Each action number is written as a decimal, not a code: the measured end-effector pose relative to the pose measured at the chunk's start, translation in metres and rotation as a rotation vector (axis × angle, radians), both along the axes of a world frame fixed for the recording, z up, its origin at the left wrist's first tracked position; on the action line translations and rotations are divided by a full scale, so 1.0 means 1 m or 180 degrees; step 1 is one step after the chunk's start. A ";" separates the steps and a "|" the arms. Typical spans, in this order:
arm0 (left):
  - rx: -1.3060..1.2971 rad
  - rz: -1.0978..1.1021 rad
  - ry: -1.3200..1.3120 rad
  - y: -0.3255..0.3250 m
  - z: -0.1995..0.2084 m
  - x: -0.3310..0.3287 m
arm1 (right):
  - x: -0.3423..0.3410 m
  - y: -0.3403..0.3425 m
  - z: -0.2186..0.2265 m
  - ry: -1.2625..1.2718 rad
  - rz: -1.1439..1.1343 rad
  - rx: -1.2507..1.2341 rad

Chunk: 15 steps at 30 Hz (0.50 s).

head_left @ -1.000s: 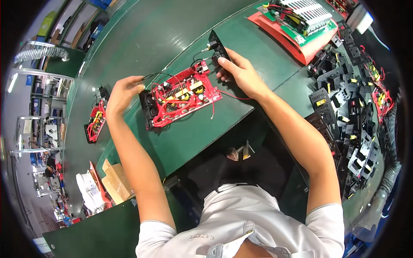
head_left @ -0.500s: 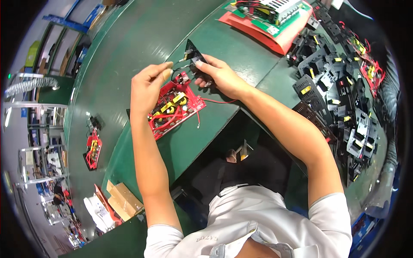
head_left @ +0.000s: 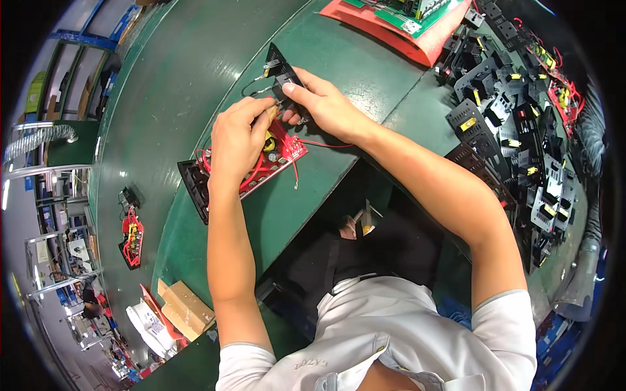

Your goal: Manually assembling electronic components onto printed circuit boards.

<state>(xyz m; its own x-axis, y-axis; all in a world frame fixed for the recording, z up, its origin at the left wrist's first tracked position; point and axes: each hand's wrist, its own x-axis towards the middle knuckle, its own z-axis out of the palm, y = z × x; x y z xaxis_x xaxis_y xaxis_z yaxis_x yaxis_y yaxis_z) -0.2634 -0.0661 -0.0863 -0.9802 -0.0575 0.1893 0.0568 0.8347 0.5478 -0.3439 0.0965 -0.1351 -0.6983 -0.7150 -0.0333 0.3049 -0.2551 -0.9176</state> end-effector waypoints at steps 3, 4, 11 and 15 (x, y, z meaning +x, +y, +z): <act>-0.0004 0.0007 -0.0053 -0.001 0.001 -0.001 | 0.003 -0.003 -0.003 0.0162 -0.0121 0.0036; 0.0000 0.0007 -0.0054 -0.001 0.001 -0.001 | 0.004 -0.004 -0.004 0.0161 -0.0120 0.0040; -0.0908 0.0025 0.0220 0.002 0.002 0.001 | 0.008 -0.010 -0.010 0.0509 -0.0305 0.0185; -0.1044 -0.0268 0.0616 -0.002 -0.006 0.001 | 0.013 -0.012 -0.010 0.1618 -0.0770 0.0779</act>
